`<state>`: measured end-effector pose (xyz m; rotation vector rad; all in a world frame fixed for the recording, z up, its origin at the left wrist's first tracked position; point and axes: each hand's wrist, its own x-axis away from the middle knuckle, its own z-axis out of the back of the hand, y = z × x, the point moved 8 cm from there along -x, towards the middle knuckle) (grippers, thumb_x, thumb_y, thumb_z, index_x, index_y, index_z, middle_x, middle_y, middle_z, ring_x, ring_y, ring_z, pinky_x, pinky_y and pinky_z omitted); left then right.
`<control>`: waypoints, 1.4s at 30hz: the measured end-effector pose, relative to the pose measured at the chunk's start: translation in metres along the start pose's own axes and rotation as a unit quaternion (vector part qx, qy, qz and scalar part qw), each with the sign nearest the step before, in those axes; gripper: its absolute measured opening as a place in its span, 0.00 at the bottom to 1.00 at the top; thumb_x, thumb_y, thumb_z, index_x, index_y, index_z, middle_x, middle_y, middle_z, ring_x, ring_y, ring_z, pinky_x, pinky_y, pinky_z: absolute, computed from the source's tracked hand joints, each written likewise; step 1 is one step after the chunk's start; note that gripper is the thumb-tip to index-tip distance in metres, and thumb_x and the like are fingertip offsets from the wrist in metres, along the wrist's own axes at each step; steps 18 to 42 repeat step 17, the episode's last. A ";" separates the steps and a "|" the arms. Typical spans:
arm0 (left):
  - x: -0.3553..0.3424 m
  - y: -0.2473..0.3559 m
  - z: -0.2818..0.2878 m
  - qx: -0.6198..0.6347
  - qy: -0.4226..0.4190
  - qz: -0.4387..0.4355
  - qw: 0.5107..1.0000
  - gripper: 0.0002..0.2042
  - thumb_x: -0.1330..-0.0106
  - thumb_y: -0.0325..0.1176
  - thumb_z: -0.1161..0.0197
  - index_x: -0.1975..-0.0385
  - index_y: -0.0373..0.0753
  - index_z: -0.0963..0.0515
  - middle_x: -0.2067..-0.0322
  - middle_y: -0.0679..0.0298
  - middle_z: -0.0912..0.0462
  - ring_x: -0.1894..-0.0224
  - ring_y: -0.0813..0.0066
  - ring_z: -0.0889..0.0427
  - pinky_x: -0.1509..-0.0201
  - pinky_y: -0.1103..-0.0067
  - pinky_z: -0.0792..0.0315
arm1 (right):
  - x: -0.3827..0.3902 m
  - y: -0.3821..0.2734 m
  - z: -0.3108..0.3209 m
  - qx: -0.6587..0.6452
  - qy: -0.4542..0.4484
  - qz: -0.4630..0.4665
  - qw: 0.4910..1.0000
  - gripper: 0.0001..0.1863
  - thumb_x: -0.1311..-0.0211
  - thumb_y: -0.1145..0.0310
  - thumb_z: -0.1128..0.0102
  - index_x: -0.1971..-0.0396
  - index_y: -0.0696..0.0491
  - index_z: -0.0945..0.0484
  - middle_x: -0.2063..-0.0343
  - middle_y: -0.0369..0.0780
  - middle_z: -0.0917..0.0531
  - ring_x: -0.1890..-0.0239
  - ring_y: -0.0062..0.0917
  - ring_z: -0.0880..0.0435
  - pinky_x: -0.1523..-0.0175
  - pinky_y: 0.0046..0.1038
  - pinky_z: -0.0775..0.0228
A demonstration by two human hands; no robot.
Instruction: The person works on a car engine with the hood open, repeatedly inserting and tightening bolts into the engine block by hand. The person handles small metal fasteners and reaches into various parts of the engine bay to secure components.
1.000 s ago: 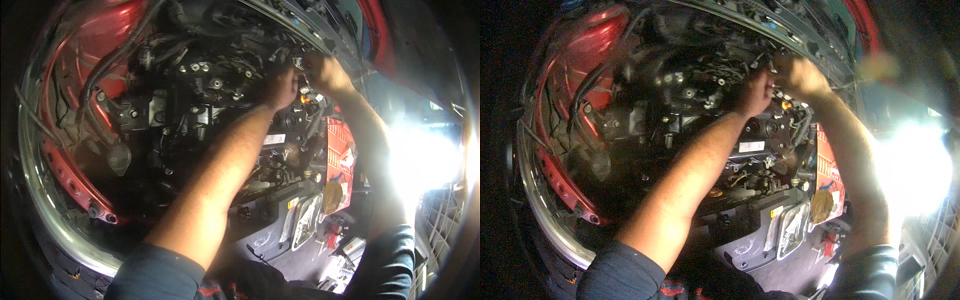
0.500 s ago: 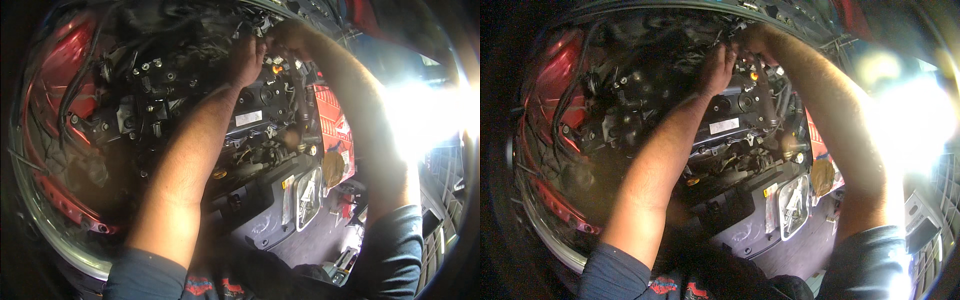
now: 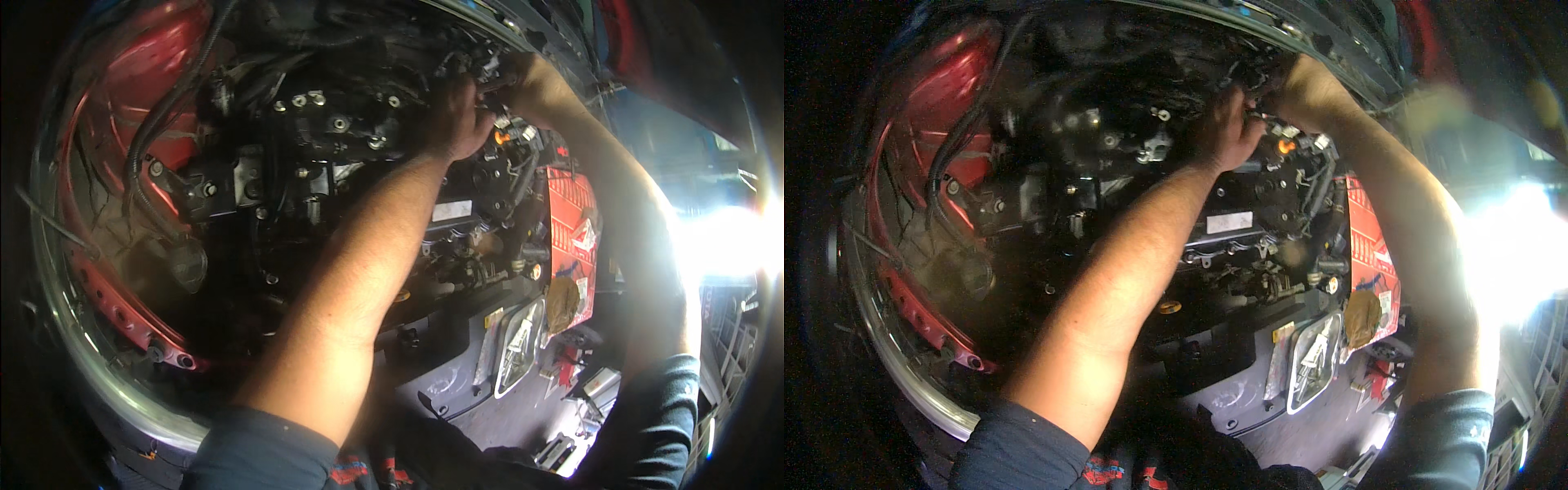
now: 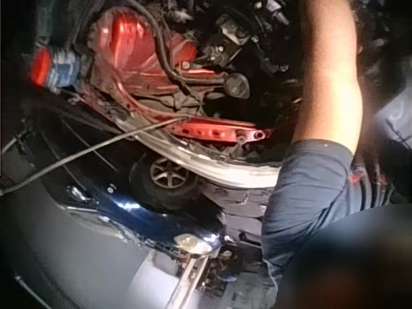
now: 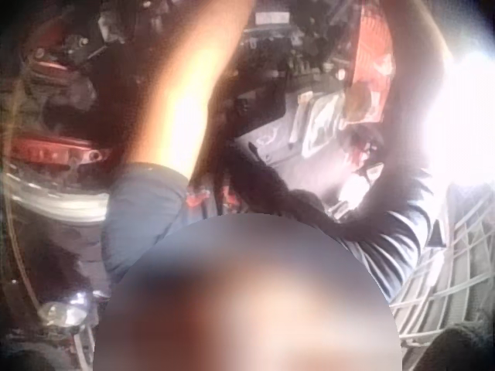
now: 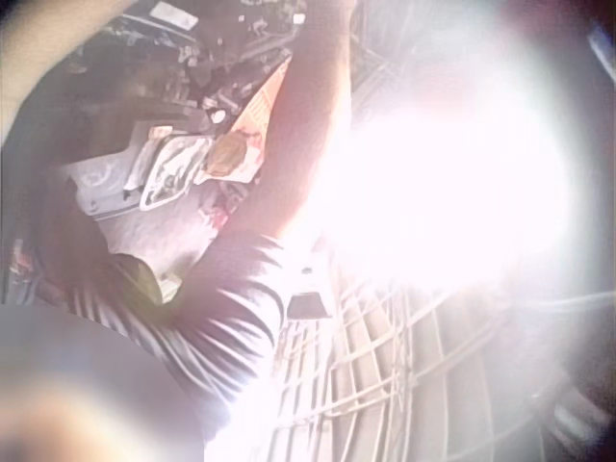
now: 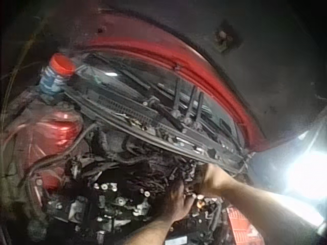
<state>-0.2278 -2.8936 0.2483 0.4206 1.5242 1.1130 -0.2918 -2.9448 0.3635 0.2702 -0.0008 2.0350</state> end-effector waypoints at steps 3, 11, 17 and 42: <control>-0.009 0.002 -0.001 -0.004 -0.047 0.032 0.998 0.19 0.45 0.38 0.34 0.58 0.37 0.31 0.62 0.51 0.24 0.55 0.51 0.23 0.53 0.59 0.28 | 0.003 0.020 -0.023 -0.284 -0.165 -0.129 0.935 0.11 0.43 0.64 0.38 0.64 0.54 0.19 0.75 0.44 0.19 0.78 0.35 0.19 0.67 0.31 0.23; -0.004 -0.001 0.002 0.035 -0.033 0.064 0.997 0.16 0.48 0.35 0.32 0.64 0.37 0.29 0.65 0.50 0.24 0.60 0.50 0.21 0.58 0.60 0.27 | 0.008 -0.005 0.003 0.129 0.088 0.063 0.986 0.10 0.46 0.69 0.37 0.63 0.54 0.19 0.70 0.43 0.15 0.64 0.38 0.15 0.59 0.37 0.24; -0.005 -0.007 -0.009 0.105 -0.102 0.112 0.983 0.15 0.46 0.35 0.32 0.62 0.38 0.29 0.60 0.51 0.25 0.52 0.53 0.25 0.51 0.63 0.30 | 0.005 0.036 -0.022 -0.188 -0.125 -0.005 0.974 0.10 0.42 0.66 0.39 0.62 0.54 0.23 0.81 0.40 0.21 0.83 0.25 0.21 0.74 0.41 0.27; -0.005 -0.007 -0.009 0.105 -0.102 0.112 0.983 0.15 0.46 0.35 0.32 0.62 0.38 0.29 0.60 0.51 0.25 0.52 0.53 0.25 0.51 0.63 0.30 | 0.005 0.036 -0.022 -0.188 -0.125 -0.005 0.974 0.10 0.42 0.66 0.39 0.62 0.54 0.23 0.81 0.40 0.21 0.83 0.25 0.21 0.74 0.41 0.27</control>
